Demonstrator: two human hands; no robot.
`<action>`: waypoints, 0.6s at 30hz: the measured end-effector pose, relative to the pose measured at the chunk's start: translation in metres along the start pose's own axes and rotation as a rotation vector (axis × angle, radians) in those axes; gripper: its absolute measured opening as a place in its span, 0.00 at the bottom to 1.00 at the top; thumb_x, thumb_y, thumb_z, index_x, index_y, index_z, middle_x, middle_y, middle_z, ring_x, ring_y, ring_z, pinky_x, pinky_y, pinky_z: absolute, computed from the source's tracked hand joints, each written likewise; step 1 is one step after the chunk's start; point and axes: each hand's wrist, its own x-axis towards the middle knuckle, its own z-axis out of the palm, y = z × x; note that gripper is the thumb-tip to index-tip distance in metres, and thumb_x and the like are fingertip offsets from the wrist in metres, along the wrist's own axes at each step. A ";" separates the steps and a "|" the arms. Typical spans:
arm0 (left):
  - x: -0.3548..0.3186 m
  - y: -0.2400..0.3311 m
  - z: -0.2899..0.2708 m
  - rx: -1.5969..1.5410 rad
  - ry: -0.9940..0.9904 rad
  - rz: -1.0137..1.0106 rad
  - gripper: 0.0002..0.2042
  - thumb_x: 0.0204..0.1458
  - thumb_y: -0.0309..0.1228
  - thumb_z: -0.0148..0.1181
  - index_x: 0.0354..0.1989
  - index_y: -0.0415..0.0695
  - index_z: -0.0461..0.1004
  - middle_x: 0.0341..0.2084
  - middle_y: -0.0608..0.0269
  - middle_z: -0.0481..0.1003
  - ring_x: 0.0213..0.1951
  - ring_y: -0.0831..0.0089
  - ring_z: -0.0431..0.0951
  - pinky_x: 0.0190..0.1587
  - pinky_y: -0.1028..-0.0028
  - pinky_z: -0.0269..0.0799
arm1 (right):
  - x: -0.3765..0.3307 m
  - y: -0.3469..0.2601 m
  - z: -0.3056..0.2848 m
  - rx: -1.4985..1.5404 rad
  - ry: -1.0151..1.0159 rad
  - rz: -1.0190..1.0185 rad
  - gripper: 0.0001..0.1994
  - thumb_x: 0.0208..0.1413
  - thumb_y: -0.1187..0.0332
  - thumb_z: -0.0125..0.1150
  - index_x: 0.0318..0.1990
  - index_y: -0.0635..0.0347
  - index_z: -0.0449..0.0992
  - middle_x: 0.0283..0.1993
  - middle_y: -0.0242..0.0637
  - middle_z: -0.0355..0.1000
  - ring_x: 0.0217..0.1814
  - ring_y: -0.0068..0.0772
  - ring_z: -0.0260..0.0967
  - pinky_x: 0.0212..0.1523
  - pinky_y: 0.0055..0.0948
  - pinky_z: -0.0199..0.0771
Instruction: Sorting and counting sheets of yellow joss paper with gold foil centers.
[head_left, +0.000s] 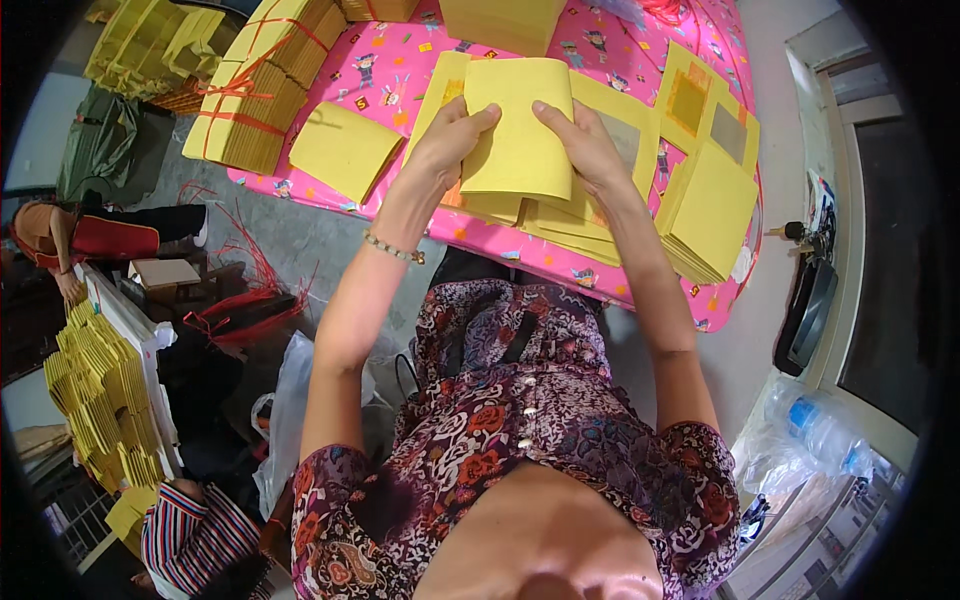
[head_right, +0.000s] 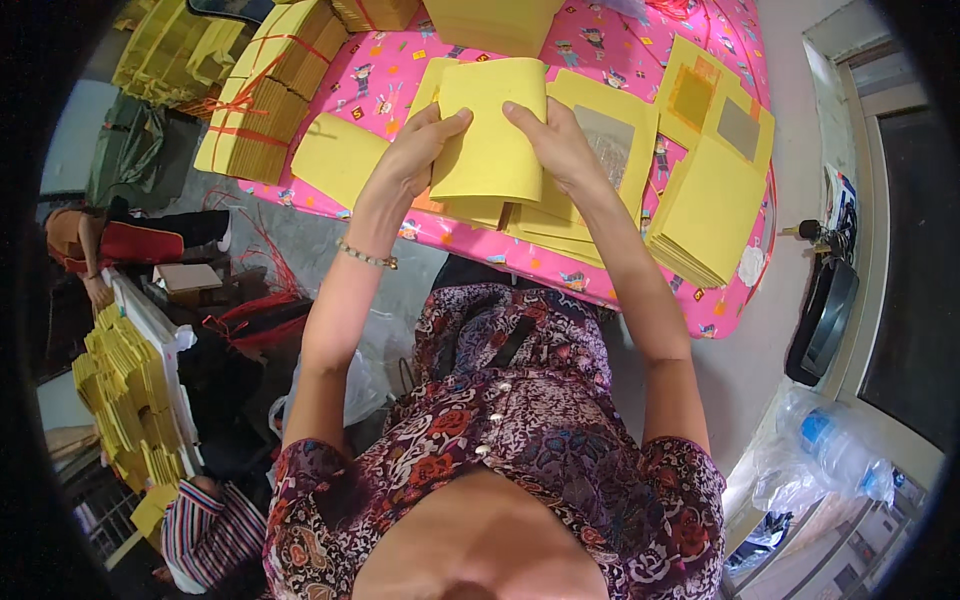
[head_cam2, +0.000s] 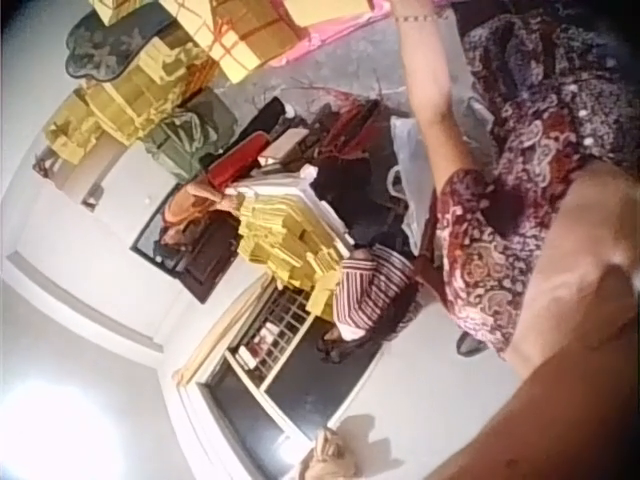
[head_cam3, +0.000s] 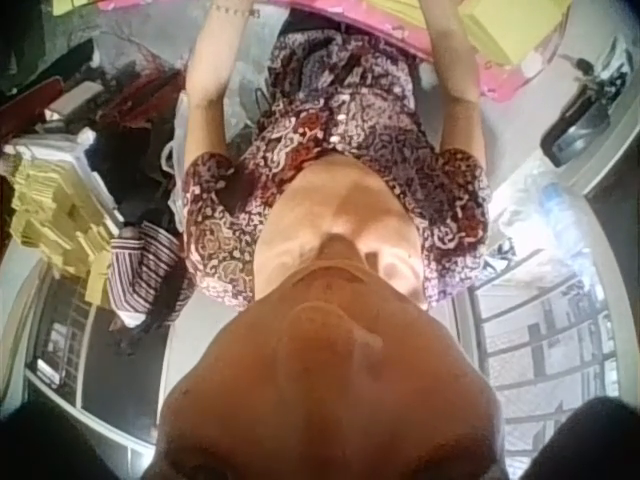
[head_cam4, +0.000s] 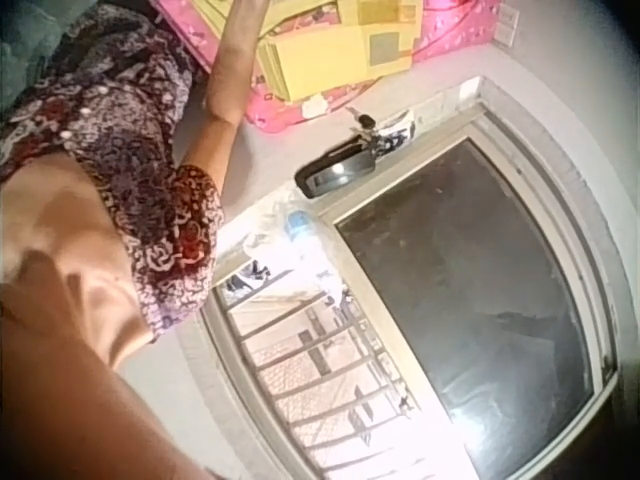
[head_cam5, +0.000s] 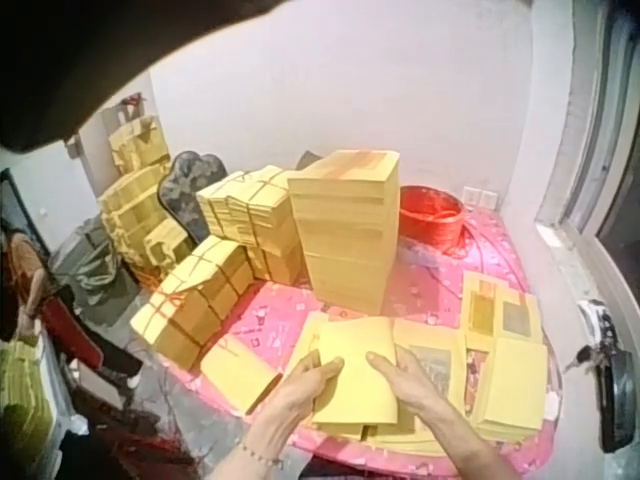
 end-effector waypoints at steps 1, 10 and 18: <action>-0.002 0.001 0.002 -0.003 0.002 0.005 0.15 0.57 0.29 0.52 0.48 0.32 0.65 0.40 0.54 0.73 0.41 0.70 0.75 0.43 0.73 0.72 | 0.000 0.001 0.000 0.002 0.005 0.005 0.17 0.57 0.66 0.56 0.48 0.71 0.67 0.42 0.41 0.73 0.40 0.26 0.72 0.40 0.25 0.74; -0.002 -0.001 0.004 0.022 0.007 -0.024 0.14 0.57 0.30 0.52 0.47 0.32 0.65 0.39 0.54 0.73 0.40 0.71 0.74 0.41 0.73 0.72 | 0.000 0.004 -0.005 -0.126 0.034 -0.021 0.19 0.58 0.65 0.55 0.53 0.67 0.65 0.46 0.39 0.71 0.43 0.24 0.71 0.42 0.24 0.73; 0.005 -0.006 -0.001 0.068 -0.003 -0.047 0.15 0.57 0.29 0.52 0.48 0.33 0.64 0.40 0.55 0.72 0.41 0.73 0.73 0.42 0.75 0.71 | 0.001 0.007 -0.004 -0.062 0.024 -0.024 0.19 0.57 0.65 0.56 0.50 0.70 0.66 0.43 0.41 0.72 0.42 0.26 0.71 0.42 0.25 0.72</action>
